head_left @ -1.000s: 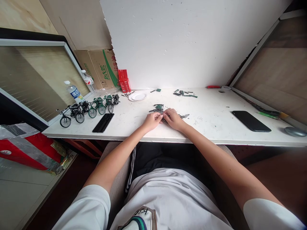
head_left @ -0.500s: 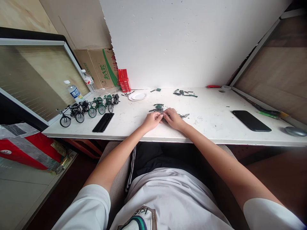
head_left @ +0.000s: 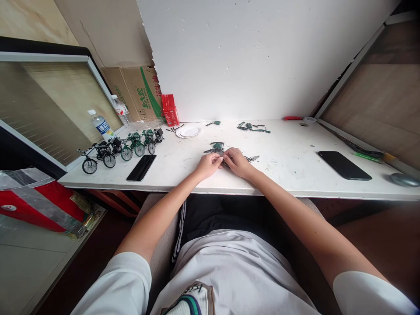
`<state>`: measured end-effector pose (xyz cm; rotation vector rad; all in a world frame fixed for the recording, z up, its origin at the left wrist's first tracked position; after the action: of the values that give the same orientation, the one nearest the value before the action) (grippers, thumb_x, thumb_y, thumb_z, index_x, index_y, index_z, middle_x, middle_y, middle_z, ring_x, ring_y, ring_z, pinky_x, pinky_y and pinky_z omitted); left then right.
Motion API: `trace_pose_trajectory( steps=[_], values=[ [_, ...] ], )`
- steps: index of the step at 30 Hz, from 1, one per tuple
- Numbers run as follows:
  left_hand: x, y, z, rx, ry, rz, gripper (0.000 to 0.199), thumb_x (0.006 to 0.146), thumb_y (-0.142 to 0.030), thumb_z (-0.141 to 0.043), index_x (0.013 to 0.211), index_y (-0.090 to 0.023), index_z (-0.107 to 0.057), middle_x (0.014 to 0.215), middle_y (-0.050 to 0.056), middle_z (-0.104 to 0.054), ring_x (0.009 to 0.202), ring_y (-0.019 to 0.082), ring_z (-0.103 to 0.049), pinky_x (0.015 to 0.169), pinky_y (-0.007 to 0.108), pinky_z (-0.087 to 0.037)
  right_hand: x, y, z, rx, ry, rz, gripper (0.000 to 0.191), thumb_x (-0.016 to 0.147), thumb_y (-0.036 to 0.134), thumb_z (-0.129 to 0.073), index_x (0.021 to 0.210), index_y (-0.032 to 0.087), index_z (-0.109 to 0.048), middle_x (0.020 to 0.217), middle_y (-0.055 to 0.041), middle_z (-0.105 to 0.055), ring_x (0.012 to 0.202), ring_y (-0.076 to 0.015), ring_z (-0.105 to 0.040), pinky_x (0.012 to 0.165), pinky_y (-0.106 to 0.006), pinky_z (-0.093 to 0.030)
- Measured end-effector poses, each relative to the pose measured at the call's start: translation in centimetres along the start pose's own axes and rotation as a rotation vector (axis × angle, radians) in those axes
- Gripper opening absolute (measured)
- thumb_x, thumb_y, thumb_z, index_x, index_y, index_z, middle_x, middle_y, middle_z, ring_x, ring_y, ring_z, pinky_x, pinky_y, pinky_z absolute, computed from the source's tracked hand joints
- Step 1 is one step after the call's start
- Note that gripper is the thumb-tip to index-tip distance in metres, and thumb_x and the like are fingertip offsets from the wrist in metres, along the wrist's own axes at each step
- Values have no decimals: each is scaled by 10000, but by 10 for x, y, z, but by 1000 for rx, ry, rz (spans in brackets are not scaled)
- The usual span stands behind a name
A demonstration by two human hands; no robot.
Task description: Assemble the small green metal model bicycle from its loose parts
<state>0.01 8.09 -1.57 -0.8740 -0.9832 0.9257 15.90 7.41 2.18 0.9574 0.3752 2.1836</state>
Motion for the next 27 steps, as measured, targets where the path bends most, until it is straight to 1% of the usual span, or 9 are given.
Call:
trace_pose_trajectory(
  steps=[14, 19, 27],
  values=[
    [0, 0, 0, 1, 10, 1, 356, 1017, -471, -654, 1148, -148, -728, 1138, 135, -811, 852, 233, -819, 835, 343, -630, 0, 0, 0, 7, 5, -2, 339, 1106, 532, -403, 958, 265, -550, 968, -110, -652, 952, -312, -570, 963, -530, -457],
    [-1, -3, 0, 0, 7, -2, 376, 1004, -500, -674, 1133, -151, -726, 1119, 134, -818, 840, 230, -815, 828, 342, -631, 0, 1, 0, 1, 7, -3, 354, 1107, 545, -393, 959, 263, -548, 960, -110, -648, 954, -312, -568, 962, -528, -457],
    [-1, -4, 0, -15, 4, -11, 383, 1003, -500, -676, 1135, -144, -725, 1127, 143, -817, 830, 228, -814, 823, 343, -634, 0, 2, 1, 4, 11, -23, 365, 1104, 560, -400, 954, 266, -559, 978, -116, -654, 972, -318, -568, 951, -533, -468]
  ],
)
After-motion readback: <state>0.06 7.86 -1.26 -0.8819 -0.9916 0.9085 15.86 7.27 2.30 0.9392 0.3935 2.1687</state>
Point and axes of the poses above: each hand's wrist, its own x-axis towards the middle knuckle, its own z-axis out of the back of the hand, y = z × x, the point moved 6 cm from there along x, towards the middle knuckle
